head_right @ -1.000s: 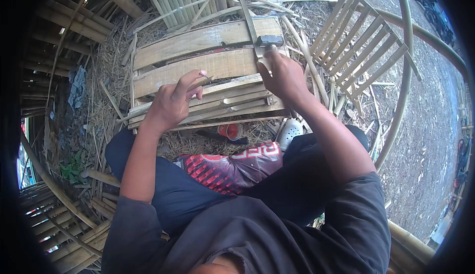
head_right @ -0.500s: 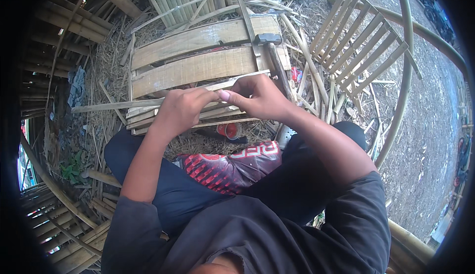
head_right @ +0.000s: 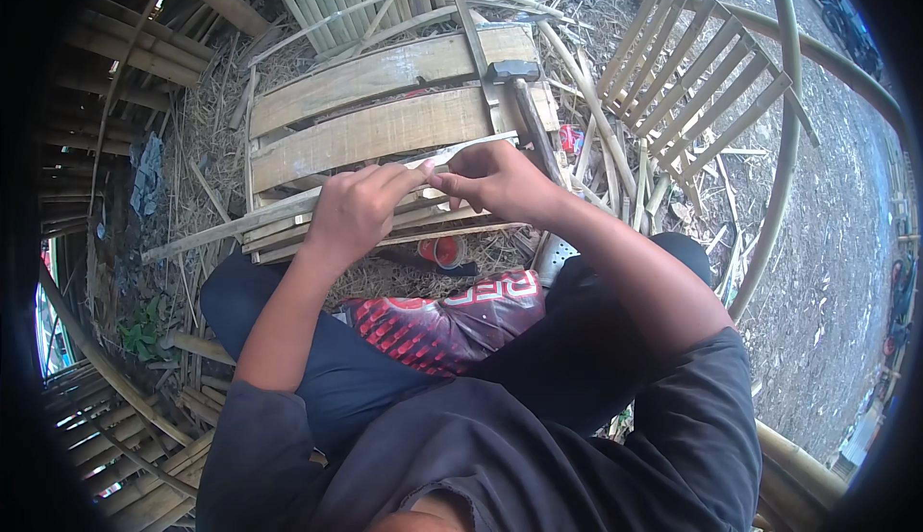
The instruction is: The person constructs a bamboo chair by hammering nails into thin bamboo slats to secure them to a frame and then uses a blade to trim a small bamboo piece.
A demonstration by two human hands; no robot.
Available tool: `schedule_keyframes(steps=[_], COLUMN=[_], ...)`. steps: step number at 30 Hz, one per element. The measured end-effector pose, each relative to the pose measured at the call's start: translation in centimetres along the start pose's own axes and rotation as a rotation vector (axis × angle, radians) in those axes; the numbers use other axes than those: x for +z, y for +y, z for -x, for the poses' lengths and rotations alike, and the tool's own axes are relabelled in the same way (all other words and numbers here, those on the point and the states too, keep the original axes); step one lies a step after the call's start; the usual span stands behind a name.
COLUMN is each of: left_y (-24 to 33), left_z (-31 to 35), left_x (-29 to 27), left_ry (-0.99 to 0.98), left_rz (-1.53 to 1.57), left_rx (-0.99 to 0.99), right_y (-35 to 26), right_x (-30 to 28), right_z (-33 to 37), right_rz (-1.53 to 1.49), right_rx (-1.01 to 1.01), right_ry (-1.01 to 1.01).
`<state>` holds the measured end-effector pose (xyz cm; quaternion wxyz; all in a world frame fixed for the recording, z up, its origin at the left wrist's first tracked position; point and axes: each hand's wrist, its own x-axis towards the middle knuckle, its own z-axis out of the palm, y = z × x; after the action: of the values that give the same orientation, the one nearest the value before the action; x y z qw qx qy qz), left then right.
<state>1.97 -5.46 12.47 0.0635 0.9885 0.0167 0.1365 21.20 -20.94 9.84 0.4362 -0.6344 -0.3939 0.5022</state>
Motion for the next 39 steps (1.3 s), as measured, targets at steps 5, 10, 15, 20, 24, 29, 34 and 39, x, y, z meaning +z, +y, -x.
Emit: schedule_keyframes(steps=[5, 10, 15, 20, 24, 29, 34, 39], left_y=[0.0, -0.3, -0.3, -0.3, -0.1, -0.8, -0.6, -1.0], left_z=[0.0, 0.1, 0.1, 0.0, 0.0, 0.1, 0.0, 0.0], left_x=[0.0, -0.1, -0.4, -0.5, -0.5, -0.3, 0.1, 0.4], left_ry=[0.008, -0.032, -0.026, 0.007, -0.014, -0.034, -0.05, -0.08], left_rz=[0.028, 0.025, 0.034, 0.014, 0.057, 0.025, 0.023, 0.034], left_rx=[-0.003, 0.016, 0.012, 0.043, 0.0, 0.056, 0.036, 0.071], right_y=[0.6, 1.0, 0.2, 0.5, 0.4, 0.3, -0.1, -0.2], right_x=[-0.5, -0.8, -1.2, -1.2, -0.9, -1.0, -0.8, -1.1], right_z=[-0.2, -0.2, 0.2, 0.2, 0.2, 0.4, 0.6, 0.6], right_rz=[-0.027, -0.093, 0.047, 0.089, 0.226, 0.526, 0.438, 0.38], right_rx=[-0.081, -0.147, -0.177, -0.265, -0.35, -0.486, -0.417, -0.348], right_ry=[-0.034, -0.086, -0.094, -0.06, 0.053, 0.097, 0.084, 0.033])
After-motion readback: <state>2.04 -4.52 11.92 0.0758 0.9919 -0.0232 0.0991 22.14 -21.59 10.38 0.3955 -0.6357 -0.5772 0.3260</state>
